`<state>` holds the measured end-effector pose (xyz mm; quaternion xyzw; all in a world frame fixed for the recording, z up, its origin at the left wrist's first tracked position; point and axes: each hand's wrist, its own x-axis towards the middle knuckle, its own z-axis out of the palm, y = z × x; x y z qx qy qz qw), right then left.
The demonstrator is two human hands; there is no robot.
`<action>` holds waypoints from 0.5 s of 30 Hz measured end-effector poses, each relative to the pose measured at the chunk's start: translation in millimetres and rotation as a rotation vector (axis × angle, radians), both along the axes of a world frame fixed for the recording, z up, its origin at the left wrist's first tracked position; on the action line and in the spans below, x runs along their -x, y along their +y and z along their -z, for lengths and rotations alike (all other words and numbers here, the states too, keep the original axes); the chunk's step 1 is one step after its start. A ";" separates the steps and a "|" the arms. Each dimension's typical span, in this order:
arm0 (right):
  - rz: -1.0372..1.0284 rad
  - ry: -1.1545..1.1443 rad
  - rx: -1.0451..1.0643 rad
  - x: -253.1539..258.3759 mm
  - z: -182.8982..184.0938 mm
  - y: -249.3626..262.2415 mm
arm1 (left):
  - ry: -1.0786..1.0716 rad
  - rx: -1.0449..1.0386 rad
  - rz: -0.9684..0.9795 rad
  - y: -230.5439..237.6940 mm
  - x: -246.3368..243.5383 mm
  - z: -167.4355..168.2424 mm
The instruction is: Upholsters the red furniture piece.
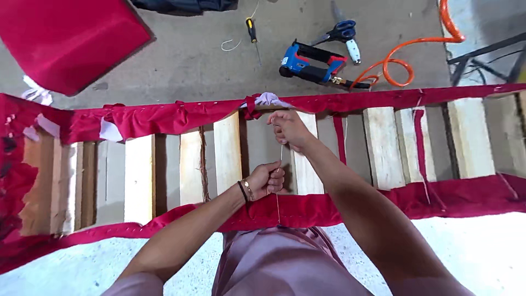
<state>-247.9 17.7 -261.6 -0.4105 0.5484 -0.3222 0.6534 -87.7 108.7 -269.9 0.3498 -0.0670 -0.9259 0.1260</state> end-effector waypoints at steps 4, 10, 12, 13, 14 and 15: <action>0.021 -0.104 -0.026 17.4 -17.1 -2.7 | 0.053 0.097 0.218 -11.0 -13.1 1.8; 0.049 -0.170 0.000 38.0 -34.4 1.6 | -0.006 1.395 1.031 -35.5 -1.7 -23.0; 0.009 -0.151 0.019 41.1 -41.5 4.0 | -0.010 1.528 1.372 -36.2 6.5 -31.0; -0.036 -0.133 0.027 41.0 -45.2 5.5 | -0.001 1.548 1.526 -36.0 9.6 -32.7; -0.081 -0.120 0.030 39.4 -48.6 7.7 | -0.001 1.557 1.659 -35.1 12.1 -35.4; -0.115 -0.115 0.030 36.8 -51.5 10.3 | -0.015 1.554 1.791 -32.9 15.3 -40.3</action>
